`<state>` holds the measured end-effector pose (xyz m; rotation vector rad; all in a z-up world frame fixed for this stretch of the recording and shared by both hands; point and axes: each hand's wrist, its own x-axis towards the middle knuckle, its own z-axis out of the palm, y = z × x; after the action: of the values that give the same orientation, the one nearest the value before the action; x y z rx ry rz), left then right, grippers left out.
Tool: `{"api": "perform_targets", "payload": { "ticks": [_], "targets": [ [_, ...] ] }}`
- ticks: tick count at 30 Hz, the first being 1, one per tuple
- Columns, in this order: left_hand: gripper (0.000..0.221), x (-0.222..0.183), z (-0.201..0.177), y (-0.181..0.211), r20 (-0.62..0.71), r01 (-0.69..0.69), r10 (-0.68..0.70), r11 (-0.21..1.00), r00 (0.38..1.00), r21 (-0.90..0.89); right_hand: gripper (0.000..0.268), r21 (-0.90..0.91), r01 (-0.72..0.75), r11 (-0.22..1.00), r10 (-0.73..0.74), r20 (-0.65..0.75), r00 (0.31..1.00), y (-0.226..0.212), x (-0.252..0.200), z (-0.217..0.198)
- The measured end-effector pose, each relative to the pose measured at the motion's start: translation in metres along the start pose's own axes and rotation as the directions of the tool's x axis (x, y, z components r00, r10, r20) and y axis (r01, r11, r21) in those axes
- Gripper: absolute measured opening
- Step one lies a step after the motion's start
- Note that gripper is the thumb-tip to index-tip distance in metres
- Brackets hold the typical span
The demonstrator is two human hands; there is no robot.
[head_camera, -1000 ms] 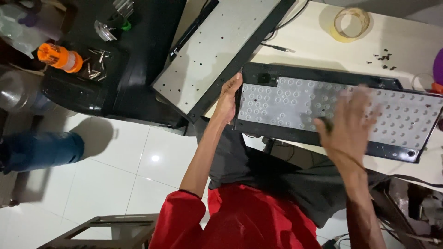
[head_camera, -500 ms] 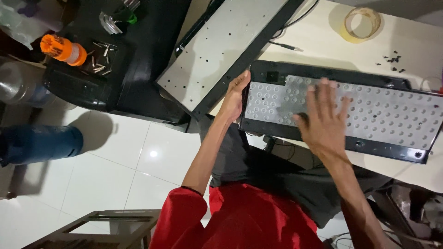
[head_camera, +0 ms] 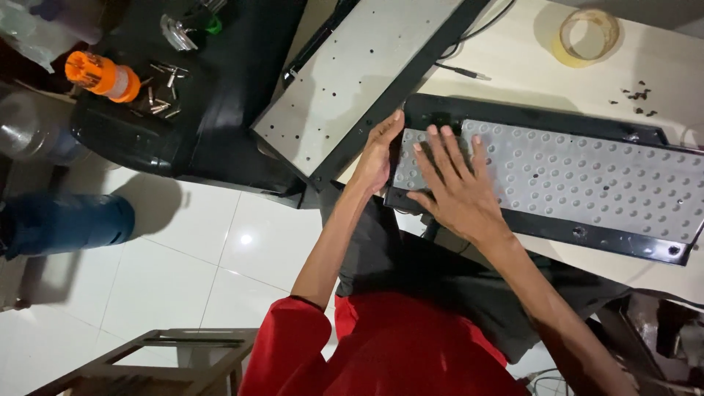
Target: Aligning the internal membrane layers of a laptop keyboard and fitting the back cover.
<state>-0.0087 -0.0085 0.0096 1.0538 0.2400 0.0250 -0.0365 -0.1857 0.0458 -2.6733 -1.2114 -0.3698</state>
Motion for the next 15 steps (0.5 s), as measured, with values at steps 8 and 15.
{"api": "perform_targets", "payload": {
  "ticks": [8,15],
  "targets": [
    [0.041,0.016,-0.020,-0.022,0.069,0.033,-0.035,0.999,0.997,0.025,0.077,-0.062,0.042,0.997,-0.044,-0.032,0.999,-0.005,0.012,0.011],
    [0.038,0.039,-0.049,-0.066,0.066,0.069,-0.071,0.997,0.995,0.022,0.079,0.026,-0.005,1.000,0.006,-0.052,0.999,-0.015,0.017,0.003]
  ]
}}
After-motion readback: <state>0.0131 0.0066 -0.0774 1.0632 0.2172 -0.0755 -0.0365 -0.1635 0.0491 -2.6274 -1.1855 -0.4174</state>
